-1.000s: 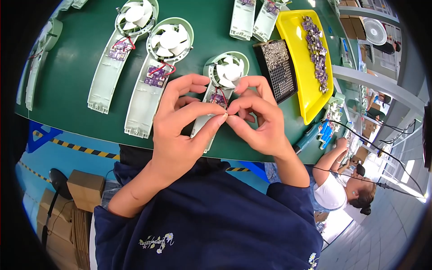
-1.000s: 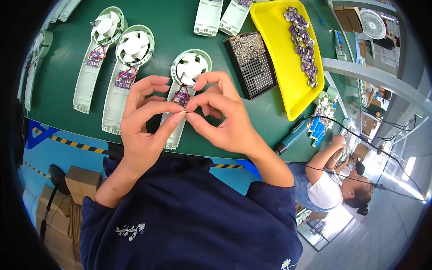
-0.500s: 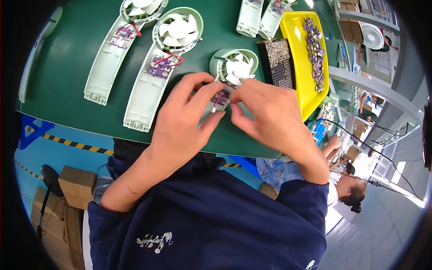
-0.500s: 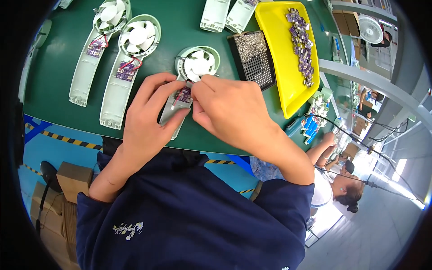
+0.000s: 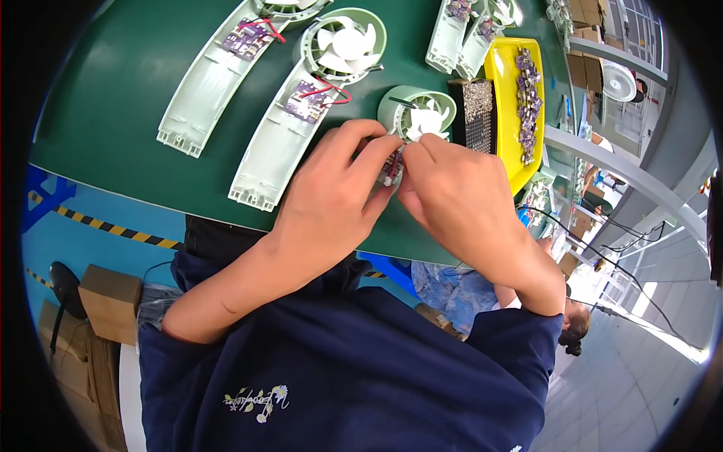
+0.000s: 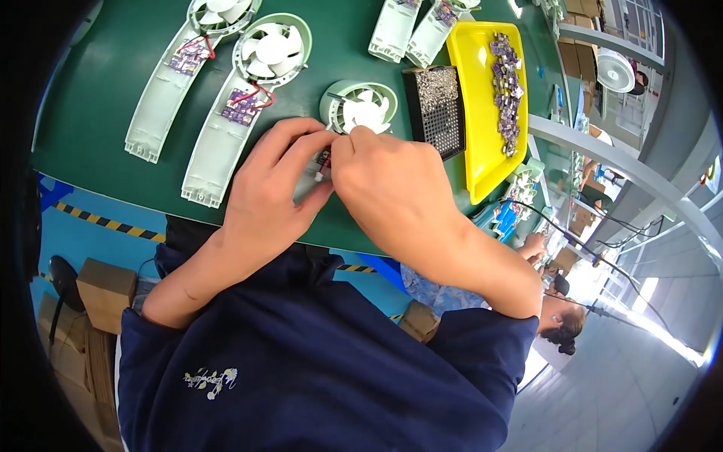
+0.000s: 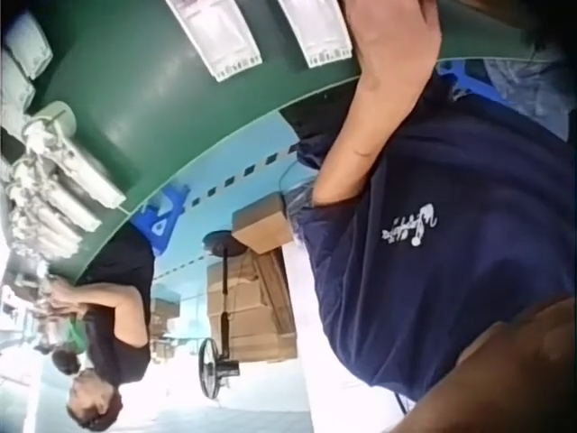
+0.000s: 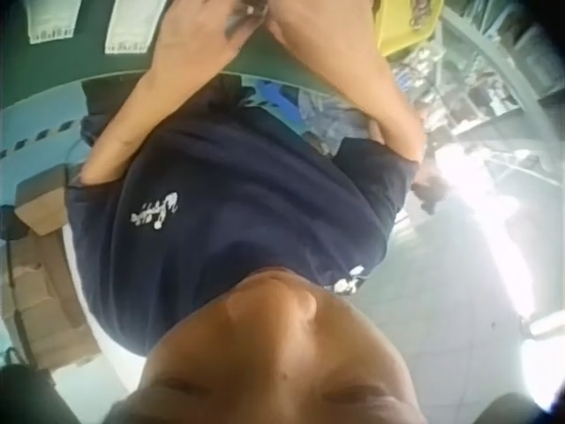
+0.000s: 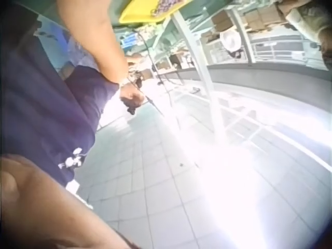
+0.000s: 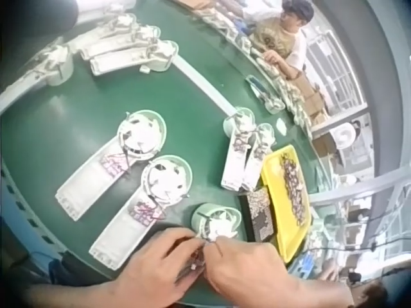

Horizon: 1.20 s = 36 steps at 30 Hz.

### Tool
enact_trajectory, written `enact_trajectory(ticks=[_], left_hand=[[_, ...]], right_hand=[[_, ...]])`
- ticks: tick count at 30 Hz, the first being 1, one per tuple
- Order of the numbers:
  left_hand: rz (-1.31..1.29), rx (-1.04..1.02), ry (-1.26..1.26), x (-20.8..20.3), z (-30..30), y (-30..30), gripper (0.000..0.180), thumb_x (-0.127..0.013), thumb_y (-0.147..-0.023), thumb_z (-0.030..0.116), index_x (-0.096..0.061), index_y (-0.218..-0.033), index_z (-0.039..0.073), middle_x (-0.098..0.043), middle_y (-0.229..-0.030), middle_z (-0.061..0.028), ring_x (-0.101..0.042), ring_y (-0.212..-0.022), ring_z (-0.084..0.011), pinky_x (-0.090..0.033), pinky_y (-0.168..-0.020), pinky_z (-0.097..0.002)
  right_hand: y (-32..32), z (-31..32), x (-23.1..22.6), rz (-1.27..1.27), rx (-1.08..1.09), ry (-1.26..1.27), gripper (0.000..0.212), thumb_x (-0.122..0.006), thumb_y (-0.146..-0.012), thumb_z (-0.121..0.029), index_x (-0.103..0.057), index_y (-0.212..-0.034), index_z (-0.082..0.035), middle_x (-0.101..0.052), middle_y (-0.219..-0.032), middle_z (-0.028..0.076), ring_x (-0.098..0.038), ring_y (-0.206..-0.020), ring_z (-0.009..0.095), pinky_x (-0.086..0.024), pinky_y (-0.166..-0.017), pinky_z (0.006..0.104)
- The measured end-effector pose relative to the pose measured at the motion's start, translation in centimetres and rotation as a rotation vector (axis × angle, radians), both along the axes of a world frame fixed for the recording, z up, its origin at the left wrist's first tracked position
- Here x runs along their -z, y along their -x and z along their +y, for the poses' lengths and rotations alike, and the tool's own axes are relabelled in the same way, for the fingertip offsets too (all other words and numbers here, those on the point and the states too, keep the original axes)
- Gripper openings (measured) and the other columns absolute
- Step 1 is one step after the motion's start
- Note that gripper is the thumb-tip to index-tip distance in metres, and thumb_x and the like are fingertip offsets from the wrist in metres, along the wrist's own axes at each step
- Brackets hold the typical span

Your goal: The person assembles portable fans by placing circuit boards into fan housings, fastening them with an electric screwdriver, and connecting the wire harnesses by hand.

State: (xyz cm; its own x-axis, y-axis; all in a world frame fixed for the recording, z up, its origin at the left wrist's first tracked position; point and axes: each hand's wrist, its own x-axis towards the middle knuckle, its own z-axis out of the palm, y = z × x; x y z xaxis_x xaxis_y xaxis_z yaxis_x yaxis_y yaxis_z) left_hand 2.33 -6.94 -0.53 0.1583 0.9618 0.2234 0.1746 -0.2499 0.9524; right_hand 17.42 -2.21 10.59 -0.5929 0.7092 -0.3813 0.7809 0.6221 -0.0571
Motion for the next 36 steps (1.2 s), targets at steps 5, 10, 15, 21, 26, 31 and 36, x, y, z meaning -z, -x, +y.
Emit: enact_trajectory(ticks=[5,10,15,21,26,31,36], left_hand=[[-0.045,-0.009,0.03,-0.4,-0.1,0.1,0.057,-0.076,-0.073,-0.007,-0.059,-0.127,0.0,-0.059,-0.12,-0.0148,-0.062,-0.105,-0.035,-0.054,-0.089,-0.0424],[-0.032,-0.025,-0.018,0.3,-0.1,0.0,0.062,-0.077,-0.072,-0.007,-0.058,-0.13,0.002,-0.061,-0.119,-0.0153,-0.062,-0.105,-0.0361,-0.054,-0.088,-0.0427],[-0.051,-0.067,-0.047,0.3,-0.3,-0.2,0.067,-0.08,-0.068,-0.007,-0.057,-0.131,0.003,-0.063,-0.118,-0.0154,-0.063,-0.105,-0.0368,-0.054,-0.087,-0.043],[-0.06,-0.085,0.025,0.4,-0.3,-0.4,0.067,-0.081,-0.07,-0.006,-0.055,-0.132,0.002,-0.064,-0.116,-0.0161,-0.064,-0.103,-0.0357,-0.054,-0.087,-0.0433],[-0.007,-0.075,-0.02,0.4,-0.3,-0.3,0.064,-0.081,-0.071,-0.006,-0.055,-0.129,0.001,-0.065,-0.112,-0.0163,-0.064,-0.102,-0.036,-0.054,-0.085,-0.0429],[-0.015,-0.094,-0.044,0.7,-0.2,-0.5,0.065,-0.081,-0.07,-0.006,-0.055,-0.129,0.002,-0.066,-0.11,-0.0162,-0.065,-0.101,-0.0361,-0.054,-0.085,-0.043],[-0.031,-0.109,-0.031,0.7,-0.3,-0.4,0.065,-0.082,-0.07,-0.006,-0.055,-0.129,0.002,-0.065,-0.109,-0.016,-0.064,-0.1,-0.0356,-0.054,-0.085,-0.0432]], right_hand=[[0.8,-0.1,-0.4,-0.184,-0.005,0.058,0.024,-0.076,-0.079,-0.009,-0.057,-0.091,0.0,-0.059,-0.083,0.013,-0.067,-0.075,0.032,-0.053,-0.062,0.0424],[1.3,-0.5,-0.1,-0.204,-0.008,0.039,0.024,-0.075,-0.079,-0.008,-0.056,-0.09,0.0,-0.059,-0.083,0.013,-0.067,-0.076,0.032,-0.053,-0.063,0.0423],[1.8,-0.6,-0.5,-0.263,-0.061,0.006,0.022,-0.074,-0.08,-0.008,-0.056,-0.09,0.0,-0.059,-0.082,0.014,-0.066,-0.075,0.033,-0.053,-0.064,0.0426],[1.5,1.2,-0.8,-0.233,-0.123,0.099,0.018,-0.071,-0.081,-0.007,-0.056,-0.088,-0.001,-0.06,-0.083,0.014,-0.066,-0.076,0.034,-0.053,-0.065,0.0451],[2.0,1.4,-1.0,-0.27,-0.275,0.064,0.019,-0.069,-0.073,0.0,-0.063,-0.09,0.005,-0.066,-0.086,0.016,-0.072,-0.074,0.029,-0.058,-0.063,0.0382],[2.4,1.6,-0.9,-0.326,-0.291,0.061,0.01,-0.066,-0.078,-0.001,-0.062,-0.086,0.003,-0.064,-0.082,0.014,-0.07,-0.073,0.031,-0.057,-0.064,0.0415],[2.6,2.3,-0.8,-0.319,-0.291,0.096,0.005,-0.064,-0.082,-0.002,-0.06,-0.084,0.001,-0.063,-0.08,0.014,-0.068,-0.073,0.034,-0.055,-0.066,0.0449]])
